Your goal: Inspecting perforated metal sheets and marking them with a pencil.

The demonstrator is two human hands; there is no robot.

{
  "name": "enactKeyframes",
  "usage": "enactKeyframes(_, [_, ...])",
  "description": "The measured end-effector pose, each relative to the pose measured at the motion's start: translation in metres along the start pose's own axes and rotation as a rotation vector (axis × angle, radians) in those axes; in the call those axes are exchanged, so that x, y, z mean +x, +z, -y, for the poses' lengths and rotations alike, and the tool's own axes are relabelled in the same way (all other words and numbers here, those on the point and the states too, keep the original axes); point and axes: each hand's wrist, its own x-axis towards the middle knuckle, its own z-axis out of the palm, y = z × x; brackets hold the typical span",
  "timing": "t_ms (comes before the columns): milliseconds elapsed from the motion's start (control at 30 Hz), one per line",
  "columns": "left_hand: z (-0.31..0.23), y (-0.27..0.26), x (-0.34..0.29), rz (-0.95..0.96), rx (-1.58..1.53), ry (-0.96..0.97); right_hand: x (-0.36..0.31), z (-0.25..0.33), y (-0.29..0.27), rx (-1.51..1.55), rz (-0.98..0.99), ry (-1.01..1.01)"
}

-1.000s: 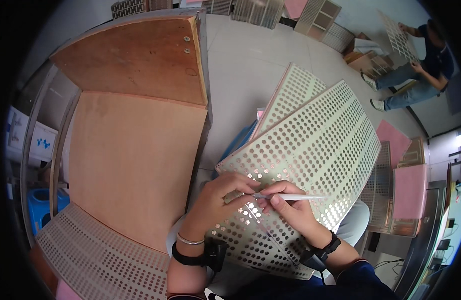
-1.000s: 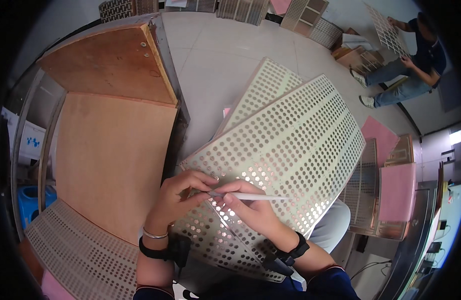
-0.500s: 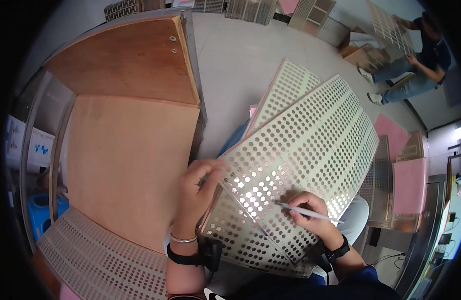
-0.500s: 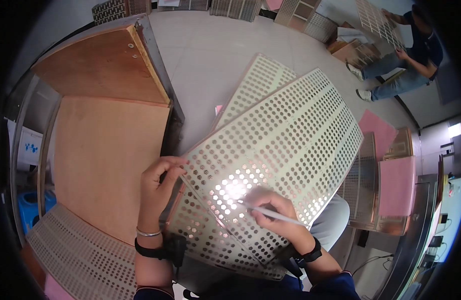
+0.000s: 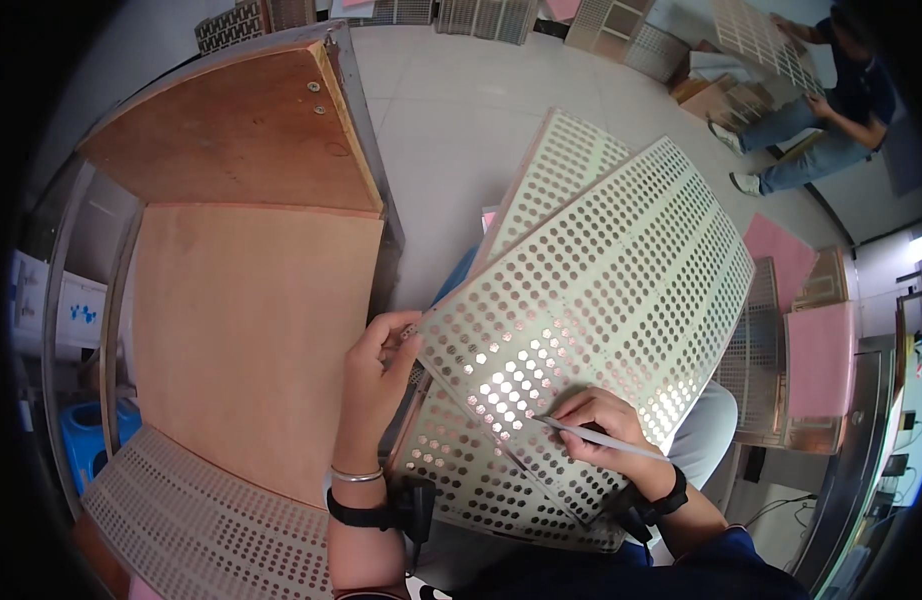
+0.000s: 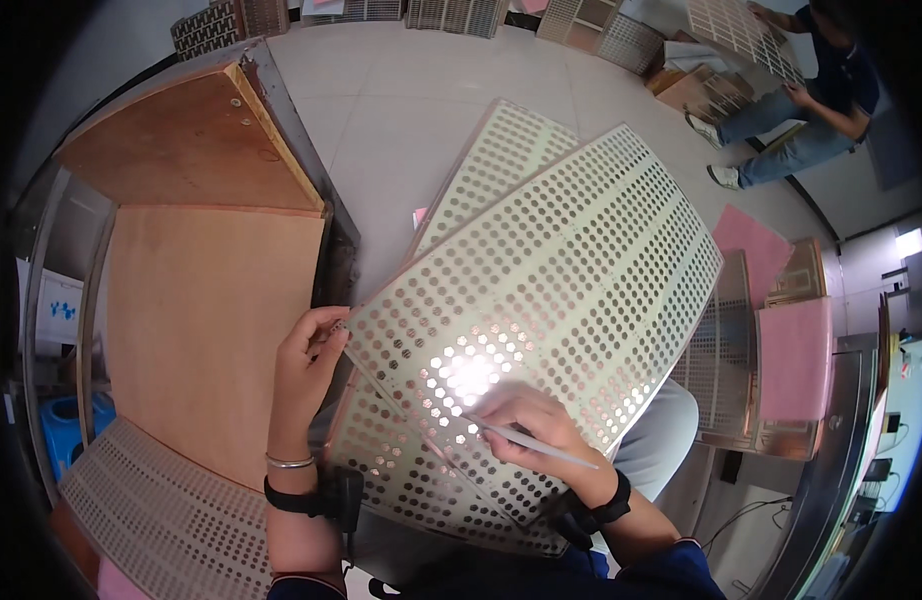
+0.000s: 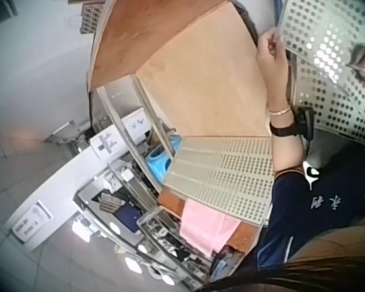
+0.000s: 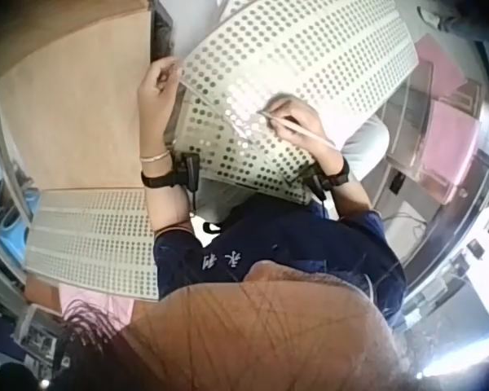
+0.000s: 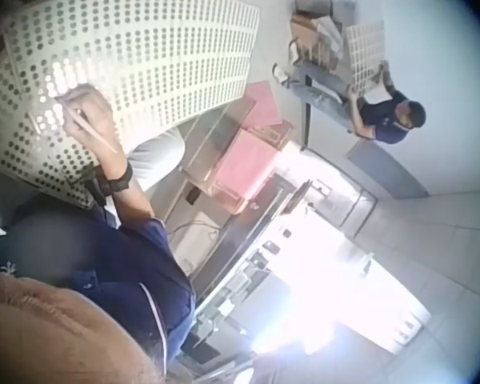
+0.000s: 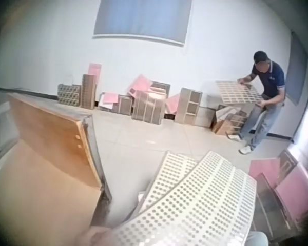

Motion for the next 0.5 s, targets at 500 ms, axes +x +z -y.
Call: enactKeyframes(500, [0.0039,-0.0012,-0.0003,0.071,-0.036,-0.038,-0.0019,-0.0017,-0.0026,-0.035,0.032,0.014])
